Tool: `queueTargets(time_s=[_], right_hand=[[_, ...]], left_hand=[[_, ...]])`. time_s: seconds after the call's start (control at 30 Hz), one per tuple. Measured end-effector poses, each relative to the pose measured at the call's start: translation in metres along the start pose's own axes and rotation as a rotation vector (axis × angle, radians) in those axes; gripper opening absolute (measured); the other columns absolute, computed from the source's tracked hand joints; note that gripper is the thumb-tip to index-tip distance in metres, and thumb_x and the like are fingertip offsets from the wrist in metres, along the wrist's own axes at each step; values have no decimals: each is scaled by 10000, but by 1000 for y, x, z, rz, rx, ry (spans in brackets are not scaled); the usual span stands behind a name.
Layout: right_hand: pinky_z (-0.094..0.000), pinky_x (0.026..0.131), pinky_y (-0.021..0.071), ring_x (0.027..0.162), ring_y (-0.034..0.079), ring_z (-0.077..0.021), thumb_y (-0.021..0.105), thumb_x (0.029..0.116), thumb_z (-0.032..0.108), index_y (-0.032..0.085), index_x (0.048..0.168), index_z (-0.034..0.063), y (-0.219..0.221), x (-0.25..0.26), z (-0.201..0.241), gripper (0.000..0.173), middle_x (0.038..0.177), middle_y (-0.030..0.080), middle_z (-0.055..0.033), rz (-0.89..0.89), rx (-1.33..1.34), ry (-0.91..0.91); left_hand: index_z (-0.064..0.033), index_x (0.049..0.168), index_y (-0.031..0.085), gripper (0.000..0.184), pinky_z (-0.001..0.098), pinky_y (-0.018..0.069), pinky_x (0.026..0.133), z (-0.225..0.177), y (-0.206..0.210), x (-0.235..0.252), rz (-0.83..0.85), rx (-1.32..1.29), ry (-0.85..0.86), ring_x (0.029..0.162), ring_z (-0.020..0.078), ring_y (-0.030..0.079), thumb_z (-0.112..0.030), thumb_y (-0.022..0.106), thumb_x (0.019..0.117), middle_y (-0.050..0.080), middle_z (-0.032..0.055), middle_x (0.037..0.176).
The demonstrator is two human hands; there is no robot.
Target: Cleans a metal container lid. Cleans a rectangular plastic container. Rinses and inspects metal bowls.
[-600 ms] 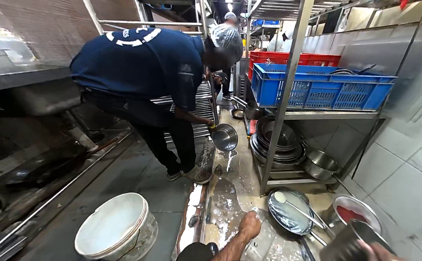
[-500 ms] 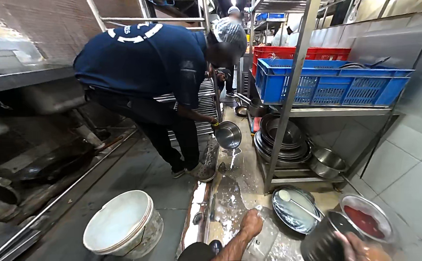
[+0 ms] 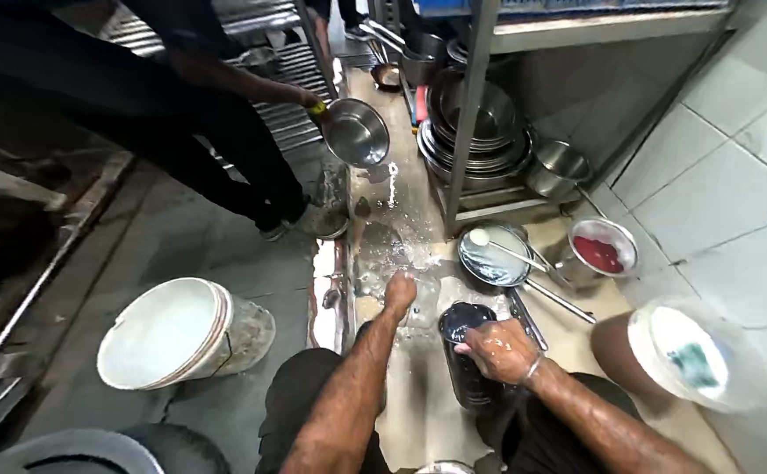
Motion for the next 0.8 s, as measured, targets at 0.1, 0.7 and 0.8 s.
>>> queueTargets(time_s=[0.1,0.7,0.8], right_hand=[[-656,820,525,982,702,-452,349,1109,464,658,1116,22,5,8,12,539,990,711,-239,138,1,-12],[-640,845,514,1014,684,-452,342,1119,419,645,1148,21,-13,54,6,502,1014,698,-244,213,35,-17],[-642,842,512,1011,684,-451,329,1118,428,647,1145,28,-17,56,3,512,1014,699,-241,204,44,-4]], left_hand=[[4,1351,574,410,580,555,868,8,11,11,-17,-196,-50,1002,401,676,-289,394,1127,664,273,1166],[11,1230,605,371,402,543,666,-5,24,37,-61,-510,-101,740,228,611,-278,390,1138,638,161,984],[12,1258,597,355,359,537,603,16,36,41,-89,-539,-129,671,195,619,-252,392,1137,670,151,948]])
Point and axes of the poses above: each hand's wrist, its own x-axis towards the middle knuckle, its own y-axis out of the palm, z = x × y, the point moved 4 cm from there along x, towards the middle knuckle
